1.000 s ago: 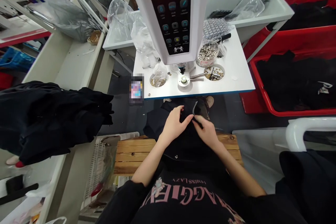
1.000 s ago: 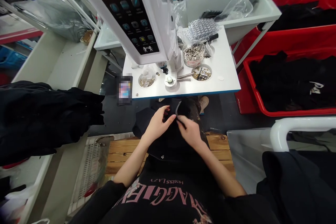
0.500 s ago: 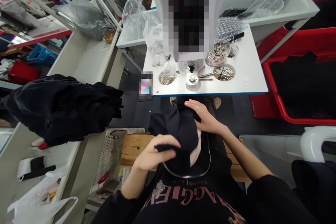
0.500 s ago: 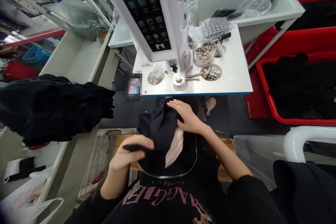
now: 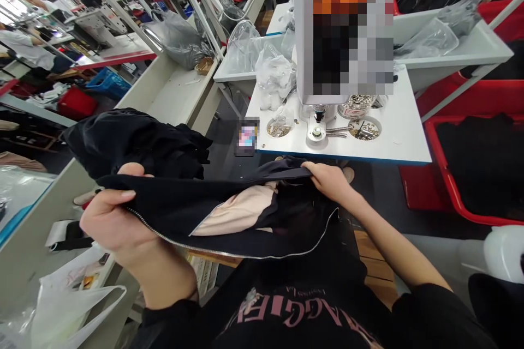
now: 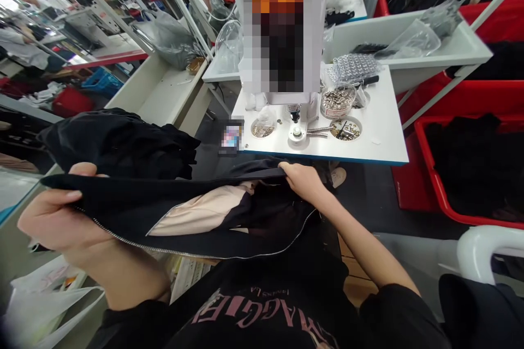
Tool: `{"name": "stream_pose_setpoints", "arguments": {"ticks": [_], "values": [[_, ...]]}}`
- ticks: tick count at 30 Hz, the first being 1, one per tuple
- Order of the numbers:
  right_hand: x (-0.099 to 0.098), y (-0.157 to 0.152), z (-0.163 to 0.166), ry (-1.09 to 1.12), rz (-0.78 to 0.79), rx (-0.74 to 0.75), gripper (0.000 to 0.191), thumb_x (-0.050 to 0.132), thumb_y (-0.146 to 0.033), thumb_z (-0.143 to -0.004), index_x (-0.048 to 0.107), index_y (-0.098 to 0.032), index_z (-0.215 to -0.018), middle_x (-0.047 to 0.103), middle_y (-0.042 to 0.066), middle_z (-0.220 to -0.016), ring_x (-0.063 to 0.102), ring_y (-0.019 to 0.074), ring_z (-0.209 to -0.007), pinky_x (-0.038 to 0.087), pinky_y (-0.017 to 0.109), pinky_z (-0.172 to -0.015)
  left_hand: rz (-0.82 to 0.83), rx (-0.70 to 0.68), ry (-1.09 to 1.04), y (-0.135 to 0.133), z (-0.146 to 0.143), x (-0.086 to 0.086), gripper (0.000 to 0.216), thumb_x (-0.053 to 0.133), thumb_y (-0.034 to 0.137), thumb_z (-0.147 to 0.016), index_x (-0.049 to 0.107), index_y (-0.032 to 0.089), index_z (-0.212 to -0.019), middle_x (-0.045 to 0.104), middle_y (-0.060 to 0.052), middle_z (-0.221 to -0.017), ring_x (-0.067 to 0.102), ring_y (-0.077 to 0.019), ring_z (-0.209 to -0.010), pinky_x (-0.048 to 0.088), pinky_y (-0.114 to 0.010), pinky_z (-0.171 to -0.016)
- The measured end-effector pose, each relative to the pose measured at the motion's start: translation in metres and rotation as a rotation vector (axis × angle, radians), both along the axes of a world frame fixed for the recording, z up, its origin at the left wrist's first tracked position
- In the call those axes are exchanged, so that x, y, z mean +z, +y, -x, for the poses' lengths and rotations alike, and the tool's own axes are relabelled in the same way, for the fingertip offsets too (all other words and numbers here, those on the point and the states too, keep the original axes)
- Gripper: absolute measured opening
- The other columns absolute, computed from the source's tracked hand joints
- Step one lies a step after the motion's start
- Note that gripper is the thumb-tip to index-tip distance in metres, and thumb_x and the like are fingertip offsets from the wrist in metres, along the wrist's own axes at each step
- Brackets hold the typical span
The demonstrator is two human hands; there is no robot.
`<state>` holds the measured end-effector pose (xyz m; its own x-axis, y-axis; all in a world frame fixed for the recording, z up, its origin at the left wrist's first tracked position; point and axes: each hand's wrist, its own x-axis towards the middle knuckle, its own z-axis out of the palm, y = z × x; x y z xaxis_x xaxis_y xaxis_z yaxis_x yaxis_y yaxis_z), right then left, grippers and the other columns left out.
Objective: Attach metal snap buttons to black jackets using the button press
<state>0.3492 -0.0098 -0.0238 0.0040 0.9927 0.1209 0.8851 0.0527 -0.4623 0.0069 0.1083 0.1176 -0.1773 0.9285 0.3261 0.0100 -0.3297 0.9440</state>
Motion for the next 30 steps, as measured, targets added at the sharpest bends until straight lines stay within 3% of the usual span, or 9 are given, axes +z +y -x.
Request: {"name": "stream_pose_setpoints", "arguments": {"ticks": [5, 8, 10, 12, 18, 21, 24, 27, 30], "values": [[0.103, -0.044, -0.027, 0.231, -0.085, -0.099, 0.022, 0.046, -0.029, -0.090, 0.060, -0.024, -0.105, 0.069, 0.002, -0.086, 0.064, 0.0192, -0.075, 0.048, 0.029, -0.068, 0.199, -0.097, 0.028, 0.002, -0.005, -0.003, 0.046, 0.073, 0.023, -0.056, 0.062, 0.019, -0.101, 0.063, 0.002, -0.080, 0.054, -0.0145, -0.075, 0.045, -0.037, -0.084], [0.144, -0.047, -0.022, 0.497, -0.165, -0.141, 0.014, 0.052, -0.032, -0.087, 0.060, -0.023, -0.094, 0.066, 0.000, -0.087, 0.063, 0.0168, -0.076, 0.049, 0.027, -0.065, 0.059, -0.037, 0.039, -0.031, -0.036, -0.018, 0.054, 0.078, 0.028, -0.059, 0.056, 0.026, -0.109, 0.059, 0.003, -0.089, 0.054, -0.0138, -0.079, 0.045, -0.032, -0.080], [0.153, -0.038, -0.008, 0.719, -0.104, -0.141, 0.012, 0.054, -0.032, -0.086, 0.056, -0.023, -0.093, 0.064, -0.002, -0.077, 0.061, 0.0141, -0.064, 0.049, 0.025, -0.055, -0.181, 0.107, 0.197, -0.062, -0.066, -0.033, 0.027, 0.072, 0.025, -0.070, 0.058, 0.022, -0.093, 0.054, 0.002, -0.093, 0.052, -0.0130, -0.087, 0.042, -0.029, -0.088], [0.151, -0.027, 0.010, 0.951, -0.014, -0.140, 0.017, 0.055, -0.031, -0.084, 0.050, -0.023, -0.098, 0.059, -0.005, -0.065, 0.057, 0.0117, -0.052, 0.046, 0.023, -0.045, -0.308, 0.070, 0.355, -0.089, -0.096, -0.049, 0.008, 0.062, 0.025, -0.081, 0.055, 0.020, -0.081, 0.051, 0.002, -0.083, 0.052, -0.0129, -0.080, 0.043, -0.030, -0.086], [0.147, -0.019, 0.045, 1.280, -0.001, -0.242, 0.026, 0.055, -0.028, -0.083, 0.039, -0.024, -0.103, 0.055, -0.008, -0.064, 0.058, 0.0094, -0.050, 0.052, 0.021, -0.044, -0.421, -0.174, 0.508, -0.129, -0.145, -0.068, 0.040, 0.045, 0.056, -0.086, 0.039, 0.023, -0.107, 0.044, -0.007, -0.101, 0.052, -0.0221, -0.100, 0.045, -0.040, -0.089], [0.161, -0.027, 0.052, 1.328, 0.036, -0.213, 0.020, 0.052, -0.027, -0.085, 0.038, -0.023, -0.100, 0.057, -0.006, -0.068, 0.061, 0.0098, -0.055, 0.057, 0.025, -0.052, -0.464, -0.084, 0.551, -0.136, -0.158, -0.062, 0.069, 0.067, 0.057, -0.070, 0.022, 0.025, -0.112, 0.037, -0.009, -0.110, 0.049, -0.0264, -0.106, 0.044, -0.046, -0.091], [0.178, -0.036, 0.053, 1.209, -0.033, -0.106, 0.018, 0.052, -0.032, -0.086, 0.043, -0.023, -0.098, 0.056, -0.005, -0.070, 0.063, 0.0122, -0.063, 0.058, 0.028, -0.059, -0.497, 0.126, 0.421, -0.131, -0.165, -0.046, 0.045, 0.062, 0.035, -0.080, 0.025, 0.026, -0.104, 0.037, -0.006, -0.103, 0.051, -0.0210, -0.094, 0.045, -0.044, -0.085], [0.190, -0.047, 0.045, 0.989, -0.169, 0.012, 0.024, 0.050, -0.039, -0.088, 0.048, -0.024, -0.106, 0.060, -0.002, -0.080, 0.064, 0.0166, -0.082, 0.057, 0.034, -0.074, -0.604, 0.194, 0.321, -0.105, -0.157, -0.013, 0.029, 0.059, 0.034, -0.078, 0.038, 0.022, -0.095, 0.037, -0.002, -0.095, 0.050, -0.0172, -0.089, 0.045, -0.041, -0.084], [0.182, -0.057, 0.031, 0.736, -0.255, 0.165, 0.038, 0.053, -0.042, -0.086, 0.047, -0.026, -0.119, 0.060, 0.003, -0.110, 0.057, 0.0219, -0.109, 0.047, 0.041, -0.095, -0.600, 0.177, 0.426, -0.063, -0.132, 0.029, 0.036, 0.050, 0.054, -0.083, 0.041, 0.024, -0.101, 0.039, -0.001, -0.102, 0.045, -0.0234, -0.110, 0.039, -0.049, -0.094]]}}
